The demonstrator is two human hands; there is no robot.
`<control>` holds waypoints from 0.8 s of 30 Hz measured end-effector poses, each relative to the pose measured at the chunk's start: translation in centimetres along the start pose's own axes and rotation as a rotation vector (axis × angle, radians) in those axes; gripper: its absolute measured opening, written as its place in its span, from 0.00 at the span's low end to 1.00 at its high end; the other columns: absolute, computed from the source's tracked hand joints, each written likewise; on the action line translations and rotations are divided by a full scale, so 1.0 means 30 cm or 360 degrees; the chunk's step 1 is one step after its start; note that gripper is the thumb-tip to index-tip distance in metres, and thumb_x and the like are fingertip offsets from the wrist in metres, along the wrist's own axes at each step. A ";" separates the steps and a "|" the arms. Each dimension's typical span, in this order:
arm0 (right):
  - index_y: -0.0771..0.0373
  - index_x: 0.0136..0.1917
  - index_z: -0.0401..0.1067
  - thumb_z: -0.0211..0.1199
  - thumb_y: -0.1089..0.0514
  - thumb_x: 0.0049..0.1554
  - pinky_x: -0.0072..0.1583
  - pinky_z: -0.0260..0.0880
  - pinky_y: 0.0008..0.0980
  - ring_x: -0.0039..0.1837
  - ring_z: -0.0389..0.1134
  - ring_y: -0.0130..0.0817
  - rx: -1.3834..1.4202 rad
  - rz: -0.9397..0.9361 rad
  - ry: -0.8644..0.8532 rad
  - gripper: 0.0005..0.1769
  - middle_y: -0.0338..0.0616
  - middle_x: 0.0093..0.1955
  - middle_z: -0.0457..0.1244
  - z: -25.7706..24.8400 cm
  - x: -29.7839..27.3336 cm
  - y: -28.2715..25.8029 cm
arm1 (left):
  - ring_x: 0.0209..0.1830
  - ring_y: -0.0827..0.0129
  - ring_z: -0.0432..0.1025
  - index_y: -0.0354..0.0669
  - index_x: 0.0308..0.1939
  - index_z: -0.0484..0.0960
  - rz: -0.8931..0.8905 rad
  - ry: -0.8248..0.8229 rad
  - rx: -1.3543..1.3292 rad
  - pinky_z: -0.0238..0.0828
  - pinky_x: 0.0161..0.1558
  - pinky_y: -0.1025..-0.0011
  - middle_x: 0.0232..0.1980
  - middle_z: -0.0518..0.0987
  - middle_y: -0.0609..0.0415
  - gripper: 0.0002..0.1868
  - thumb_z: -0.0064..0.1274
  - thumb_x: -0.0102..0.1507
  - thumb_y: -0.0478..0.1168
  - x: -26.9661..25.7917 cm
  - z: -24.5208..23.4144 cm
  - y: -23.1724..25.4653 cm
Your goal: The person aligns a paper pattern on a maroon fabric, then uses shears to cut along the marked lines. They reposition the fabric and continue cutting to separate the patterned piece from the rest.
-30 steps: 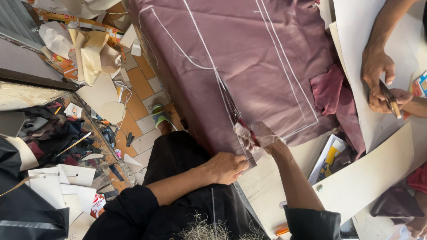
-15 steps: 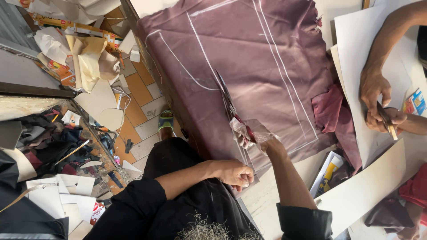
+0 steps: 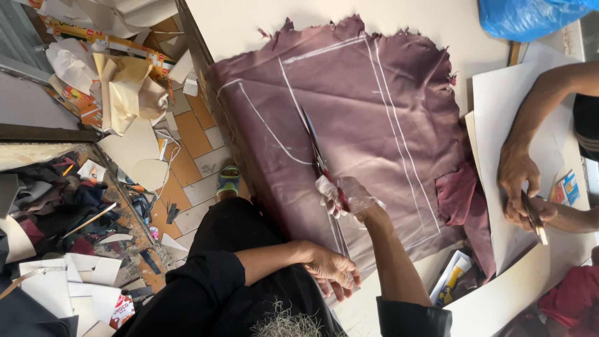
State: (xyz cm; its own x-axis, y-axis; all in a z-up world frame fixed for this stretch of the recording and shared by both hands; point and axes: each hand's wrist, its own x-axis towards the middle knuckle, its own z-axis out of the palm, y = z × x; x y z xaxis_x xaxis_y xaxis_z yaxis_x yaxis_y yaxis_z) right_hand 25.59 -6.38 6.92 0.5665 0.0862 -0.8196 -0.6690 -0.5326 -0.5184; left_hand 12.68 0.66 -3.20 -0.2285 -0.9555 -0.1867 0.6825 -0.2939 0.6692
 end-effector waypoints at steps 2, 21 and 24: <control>0.66 0.37 0.75 0.68 0.42 0.52 0.33 0.65 0.32 0.29 0.66 0.31 -0.0033 0.0020 0.0001 0.22 0.44 0.29 0.67 0.008 0.007 -0.020 | 0.65 0.58 0.70 0.43 0.71 0.62 -0.0042 -0.0036 -0.0034 0.67 0.65 0.47 0.65 0.73 0.45 0.27 0.47 0.70 0.47 0.005 -0.008 0.001; 0.66 0.34 0.74 0.69 0.41 0.53 0.32 0.65 0.32 0.27 0.65 0.31 -0.0183 -0.0068 -0.0012 0.25 0.43 0.26 0.65 0.040 0.085 -0.237 | 0.61 0.56 0.72 0.44 0.72 0.61 -0.0046 -0.0162 -0.0142 0.69 0.61 0.45 0.65 0.73 0.41 0.27 0.46 0.70 0.46 0.113 -0.039 -0.054; 0.66 0.34 0.75 0.67 0.39 0.52 0.32 0.66 0.30 0.27 0.66 0.30 -0.0212 -0.0082 -0.0029 0.26 0.42 0.26 0.65 0.041 0.120 -0.293 | 0.61 0.56 0.72 0.45 0.72 0.61 -0.0079 -0.0163 -0.0084 0.68 0.62 0.46 0.65 0.73 0.42 0.27 0.46 0.71 0.47 0.123 -0.044 -0.056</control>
State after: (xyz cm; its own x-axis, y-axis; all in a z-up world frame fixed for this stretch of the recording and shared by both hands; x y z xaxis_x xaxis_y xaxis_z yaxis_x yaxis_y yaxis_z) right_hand 32.91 -0.37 8.23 0.5888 0.1313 -0.7975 -0.5687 -0.6339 -0.5242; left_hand 11.61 -2.39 -5.97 -0.3310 -0.9328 -0.1425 0.7036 -0.3446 0.6214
